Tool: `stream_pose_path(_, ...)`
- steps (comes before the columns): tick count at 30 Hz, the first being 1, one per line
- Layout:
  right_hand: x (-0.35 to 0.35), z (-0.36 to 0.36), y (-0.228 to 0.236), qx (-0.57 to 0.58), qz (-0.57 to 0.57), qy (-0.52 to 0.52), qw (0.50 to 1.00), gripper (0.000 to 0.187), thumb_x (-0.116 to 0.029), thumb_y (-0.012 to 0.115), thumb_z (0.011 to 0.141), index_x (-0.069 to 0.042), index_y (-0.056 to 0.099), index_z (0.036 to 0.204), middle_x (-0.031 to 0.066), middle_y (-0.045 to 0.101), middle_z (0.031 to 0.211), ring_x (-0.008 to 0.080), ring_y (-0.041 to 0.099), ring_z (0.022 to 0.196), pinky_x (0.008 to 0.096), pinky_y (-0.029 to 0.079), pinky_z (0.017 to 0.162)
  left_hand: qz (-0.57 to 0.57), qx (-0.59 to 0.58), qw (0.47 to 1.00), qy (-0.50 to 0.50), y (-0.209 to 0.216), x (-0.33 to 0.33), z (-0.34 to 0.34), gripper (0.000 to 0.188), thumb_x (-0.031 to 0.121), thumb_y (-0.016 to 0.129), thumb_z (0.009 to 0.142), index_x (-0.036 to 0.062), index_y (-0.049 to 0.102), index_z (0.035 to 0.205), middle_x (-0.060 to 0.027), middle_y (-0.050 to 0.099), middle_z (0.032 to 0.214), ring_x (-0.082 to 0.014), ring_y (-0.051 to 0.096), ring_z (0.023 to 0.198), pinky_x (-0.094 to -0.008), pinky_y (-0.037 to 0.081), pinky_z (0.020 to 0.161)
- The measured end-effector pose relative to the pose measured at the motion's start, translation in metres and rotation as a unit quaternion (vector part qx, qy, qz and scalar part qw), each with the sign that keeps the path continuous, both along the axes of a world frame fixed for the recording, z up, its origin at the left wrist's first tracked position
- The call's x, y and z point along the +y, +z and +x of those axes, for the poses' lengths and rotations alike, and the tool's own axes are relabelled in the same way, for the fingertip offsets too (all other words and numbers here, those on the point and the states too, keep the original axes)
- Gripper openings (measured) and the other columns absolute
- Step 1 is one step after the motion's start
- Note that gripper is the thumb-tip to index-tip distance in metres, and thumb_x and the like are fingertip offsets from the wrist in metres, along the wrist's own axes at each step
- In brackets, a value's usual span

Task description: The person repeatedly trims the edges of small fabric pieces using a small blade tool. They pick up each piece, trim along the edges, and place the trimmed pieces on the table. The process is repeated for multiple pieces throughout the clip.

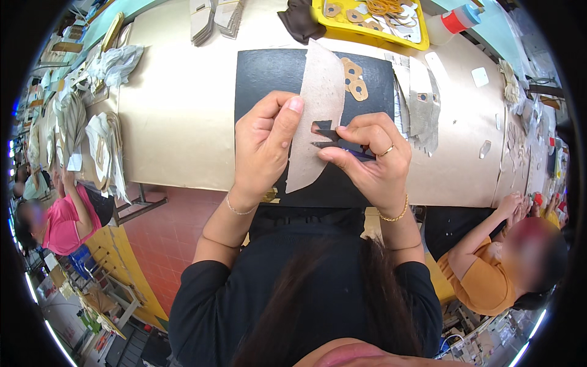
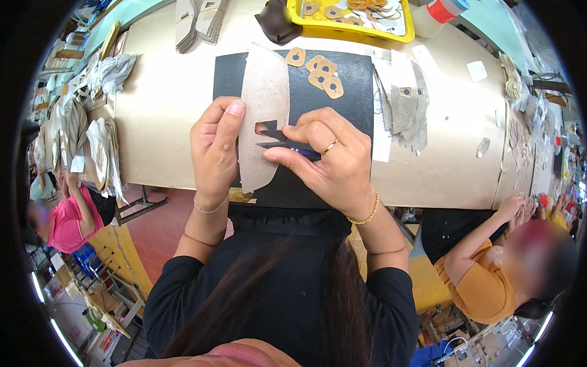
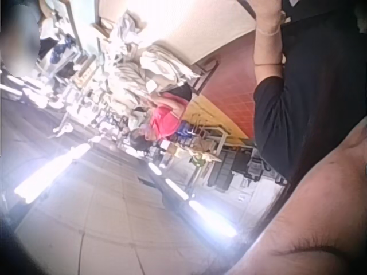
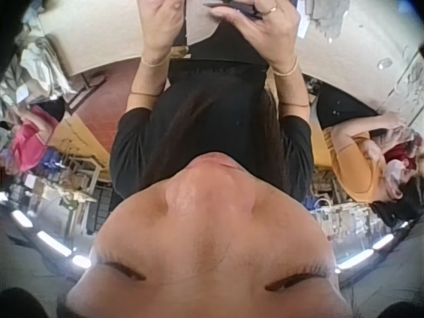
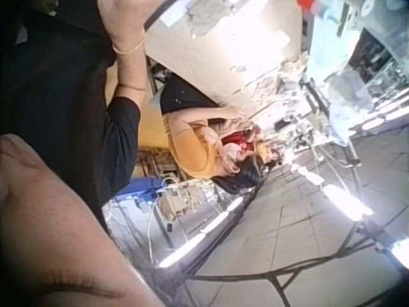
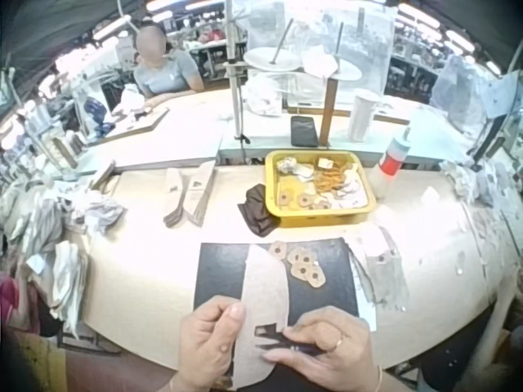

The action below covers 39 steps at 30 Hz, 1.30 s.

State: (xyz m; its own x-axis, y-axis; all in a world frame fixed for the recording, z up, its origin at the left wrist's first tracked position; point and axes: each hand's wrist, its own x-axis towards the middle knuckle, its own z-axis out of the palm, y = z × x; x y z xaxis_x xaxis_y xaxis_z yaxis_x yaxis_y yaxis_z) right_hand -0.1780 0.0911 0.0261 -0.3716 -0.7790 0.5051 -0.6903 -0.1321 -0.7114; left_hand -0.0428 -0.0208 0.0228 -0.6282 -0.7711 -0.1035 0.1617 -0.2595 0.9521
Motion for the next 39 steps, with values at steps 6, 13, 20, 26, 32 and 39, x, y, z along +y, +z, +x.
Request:
stream_pose_path(6,0.001,0.0,0.003,0.0,0.007,0.001,1.0,0.034,-0.021,0.089,0.064,-0.002,0.068,0.081,0.0085,0.065,0.078,0.0206,0.065,0.064,0.0284,0.051,0.055,-0.011,0.001,1.0,-0.005,0.005,0.001,0.0,0.025,0.02,0.057,0.102,-0.0034,0.065,0.101,-0.0003,0.065,0.08,-0.0019,0.054,0.069,-0.0167,0.044,0.061)
stream_pose_path(13,0.001,0.002,0.002,-0.006,-0.003,-0.001,1.0,0.031,-0.018,0.089,0.063,-0.002,0.068,0.078,0.0078,0.065,0.076,0.0193,0.064,0.061,0.0283,0.05,0.053,-0.021,-0.035,0.999,0.008,0.011,0.003,-0.002,0.027,0.022,0.058,0.101,-0.0032,0.067,0.101,-0.0045,0.068,0.076,-0.0057,0.06,0.067,-0.0187,0.047,0.06)
stream_pose_path(20,0.001,0.004,-0.001,-0.014,-0.028,-0.015,0.999,0.026,-0.011,0.089,0.064,-0.002,0.068,0.076,0.0074,0.064,0.073,0.0178,0.063,0.059,0.0274,0.049,0.05,-0.073,-0.053,0.996,0.024,0.007,0.003,0.0,0.024,0.018,0.061,0.1,-0.0042,0.069,0.1,0.0003,0.065,0.076,-0.0015,0.052,0.067,-0.0173,0.041,0.058)
stream_pose_path(26,0.0,0.002,-0.003,-0.02,-0.036,-0.019,0.999,0.026,-0.011,0.089,0.064,-0.002,0.067,0.075,0.0082,0.065,0.073,0.018,0.063,0.059,0.0273,0.049,0.051,-0.093,-0.069,0.993,0.026,0.005,0.004,-0.002,0.023,0.018,0.062,0.099,-0.0042,0.069,0.099,0.0035,0.061,0.068,-0.0001,0.046,0.062,-0.0174,0.036,0.054)
stream_pose_path(32,0.0,0.003,0.001,-0.023,-0.023,-0.013,0.999,0.028,-0.013,0.089,0.064,-0.001,0.067,0.077,0.0086,0.065,0.074,0.0182,0.064,0.061,0.0276,0.049,0.052,-0.106,-0.056,0.992,0.034,0.005,0.003,-0.003,0.023,0.017,0.063,0.098,-0.0046,0.07,0.098,0.0041,0.058,0.065,0.0001,0.044,0.06,-0.0175,0.035,0.052)
stream_pose_path(39,-0.002,0.004,-0.002,-0.025,-0.019,-0.024,0.999,0.027,-0.012,0.089,0.065,-0.001,0.067,0.076,0.0086,0.065,0.073,0.018,0.063,0.06,0.0271,0.049,0.051,-0.13,-0.06,0.989,0.036,0.005,0.003,-0.003,0.022,0.017,0.063,0.098,-0.0047,0.07,0.099,0.0047,0.055,0.062,0.0001,0.043,0.057,-0.0179,0.034,0.051)
